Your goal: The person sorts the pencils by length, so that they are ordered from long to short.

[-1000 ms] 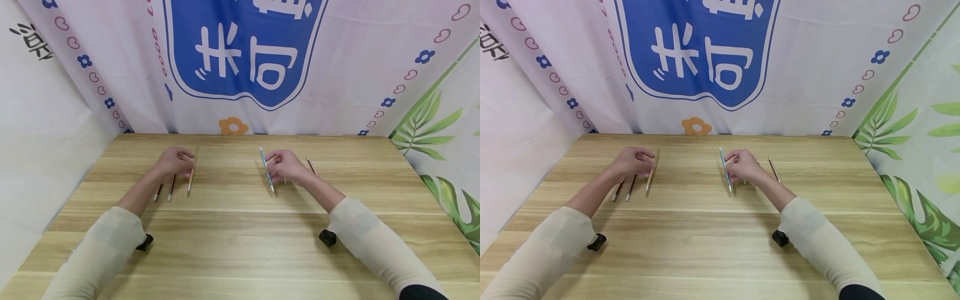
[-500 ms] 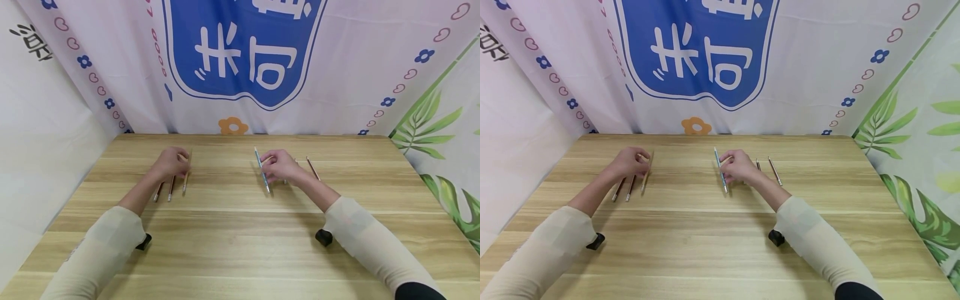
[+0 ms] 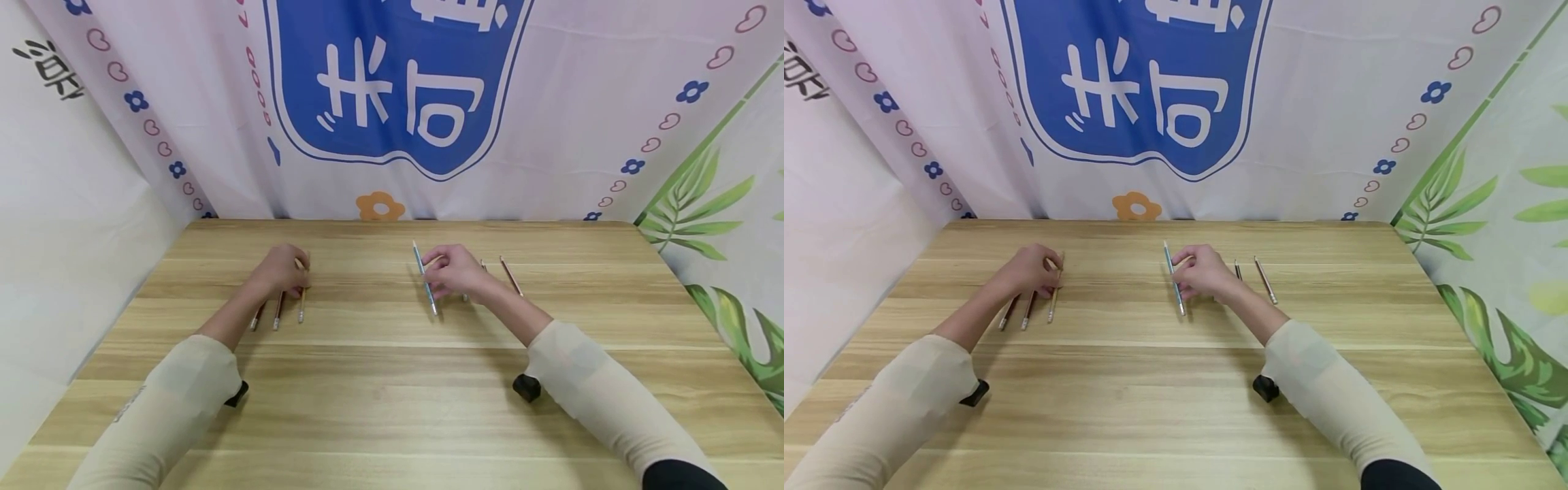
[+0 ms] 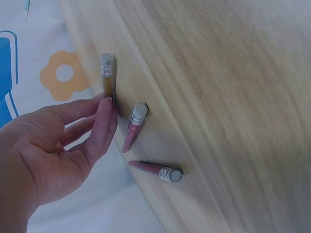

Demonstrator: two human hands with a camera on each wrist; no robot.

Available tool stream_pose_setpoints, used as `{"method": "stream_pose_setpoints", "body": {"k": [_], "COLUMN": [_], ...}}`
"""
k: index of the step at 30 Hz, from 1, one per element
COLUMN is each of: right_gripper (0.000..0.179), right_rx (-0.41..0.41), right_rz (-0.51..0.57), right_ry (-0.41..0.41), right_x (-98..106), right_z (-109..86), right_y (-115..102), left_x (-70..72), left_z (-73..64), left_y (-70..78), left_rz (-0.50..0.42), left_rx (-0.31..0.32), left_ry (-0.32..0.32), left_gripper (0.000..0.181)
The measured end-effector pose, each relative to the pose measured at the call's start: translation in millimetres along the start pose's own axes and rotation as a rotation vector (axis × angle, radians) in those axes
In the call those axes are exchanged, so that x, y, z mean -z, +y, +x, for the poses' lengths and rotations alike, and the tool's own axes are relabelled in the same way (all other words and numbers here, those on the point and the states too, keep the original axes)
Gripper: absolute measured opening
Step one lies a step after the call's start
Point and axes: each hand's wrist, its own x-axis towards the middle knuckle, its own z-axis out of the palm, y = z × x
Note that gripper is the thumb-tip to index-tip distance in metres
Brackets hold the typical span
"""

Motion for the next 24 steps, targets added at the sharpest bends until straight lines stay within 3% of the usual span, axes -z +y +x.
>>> {"method": "stream_pose_setpoints", "body": {"k": [13,24], "right_gripper": [0.029,0.029], "right_rx": [-0.003,0.008], "right_rz": [0.034,0.048], "right_ry": [-0.029,-0.048], "right_x": [-15.2,-27.0], "right_z": [8.4,15.7], "right_y": [-2.1,-1.8], "left_x": [6.0,7.1], "left_z": [-3.0,-3.6], "left_y": [-2.3,-8.3], "left_rz": [0.055,-0.038], "left_rx": [0.021,0.021], "left_ry": [-0.007,-0.005], "left_gripper": [0.035,0.034]}}
